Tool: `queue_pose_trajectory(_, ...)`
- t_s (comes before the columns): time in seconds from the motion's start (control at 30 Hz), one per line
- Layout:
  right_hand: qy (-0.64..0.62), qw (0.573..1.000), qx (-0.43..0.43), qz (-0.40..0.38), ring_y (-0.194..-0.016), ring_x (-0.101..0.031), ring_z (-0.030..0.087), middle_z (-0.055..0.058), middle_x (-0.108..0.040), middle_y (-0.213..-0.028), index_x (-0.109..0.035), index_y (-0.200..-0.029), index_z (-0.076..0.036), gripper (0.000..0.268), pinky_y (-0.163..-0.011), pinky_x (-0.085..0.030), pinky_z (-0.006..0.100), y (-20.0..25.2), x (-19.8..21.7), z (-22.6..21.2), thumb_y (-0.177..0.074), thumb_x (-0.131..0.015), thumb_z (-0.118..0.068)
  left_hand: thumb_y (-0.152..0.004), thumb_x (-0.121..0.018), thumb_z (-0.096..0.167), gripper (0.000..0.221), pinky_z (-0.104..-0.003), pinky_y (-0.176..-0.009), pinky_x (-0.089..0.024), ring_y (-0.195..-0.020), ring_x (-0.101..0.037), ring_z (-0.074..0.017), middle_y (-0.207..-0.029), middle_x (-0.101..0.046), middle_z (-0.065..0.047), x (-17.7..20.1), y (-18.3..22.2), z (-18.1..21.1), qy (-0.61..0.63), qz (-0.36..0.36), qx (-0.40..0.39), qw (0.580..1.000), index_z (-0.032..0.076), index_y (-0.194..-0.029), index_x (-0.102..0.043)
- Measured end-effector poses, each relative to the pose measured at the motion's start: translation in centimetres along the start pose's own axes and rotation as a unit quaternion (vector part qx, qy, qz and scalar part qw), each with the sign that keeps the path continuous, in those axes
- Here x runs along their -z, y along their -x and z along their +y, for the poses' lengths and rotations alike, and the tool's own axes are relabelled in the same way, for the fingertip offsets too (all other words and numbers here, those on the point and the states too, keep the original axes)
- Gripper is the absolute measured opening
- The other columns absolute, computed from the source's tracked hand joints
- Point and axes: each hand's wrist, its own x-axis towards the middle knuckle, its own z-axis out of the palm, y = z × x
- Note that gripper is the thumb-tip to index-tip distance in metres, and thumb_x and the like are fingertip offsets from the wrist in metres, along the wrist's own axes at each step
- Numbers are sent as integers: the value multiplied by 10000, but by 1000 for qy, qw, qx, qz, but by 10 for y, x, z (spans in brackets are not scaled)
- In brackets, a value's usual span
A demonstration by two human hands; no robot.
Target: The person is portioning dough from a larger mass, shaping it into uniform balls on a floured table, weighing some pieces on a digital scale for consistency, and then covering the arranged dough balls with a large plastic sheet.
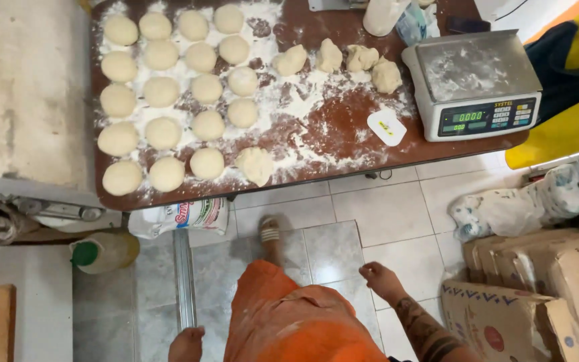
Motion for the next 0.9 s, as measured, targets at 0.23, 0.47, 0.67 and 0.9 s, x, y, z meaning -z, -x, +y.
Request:
queue_pose_trajectory(0.23, 75, 991, -48, -96, -1222, -700, 257, 81, -742, -1338, -630, -1400, -178, 612, -1021, -517, 371, -48, 18, -14, -922, -544, -550, -922, -666, 316, 313, -464, -936, -479, -1128, -583, -291, -1145, -637, -86, 88, -43, 324, 63, 223, -387, 892, 128, -1168, -708)
queue_pose_trajectory(0.47, 28, 997, -68, -39, -1161, -707, 244, 68, -770, -1258, -635, -1397, -172, 537, -1007, -509, 393, -59, 139, -121, -943, -539, -443, -859, -830, 354, 665, -533, -664, -540, -1097, -518, -458, -1346, -469, -232, 101, -120, 455, -72, 310, -372, 872, 181, -1420, -517)
queue_pose_trajectory(0.67, -170, 983, 0, 73, -1099, -716, 351, 226, -746, -1187, -653, -1353, -6, 482, -976, -561, 448, -95, 180, -221, -991, -641, -325, -914, -657, 213, 252, -415, -638, -545, -673, -685, -233, -770, -673, -137, 145, -97, 511, 389, 52, -214, 894, 143, -1140, -743)
queue_pose_trajectory(0.9, -334, 888, 246, -201, -1153, -613, 380, 227, -552, -1320, -415, -1532, -51, 623, -868, -599, 484, -162, 174, -324, -1045, -562, -412, -830, -693, 232, 450, -490, -968, -465, -1111, -570, -373, -1209, -601, -213, 117, -10, 639, 543, -109, -191, 811, 52, -1241, -662)
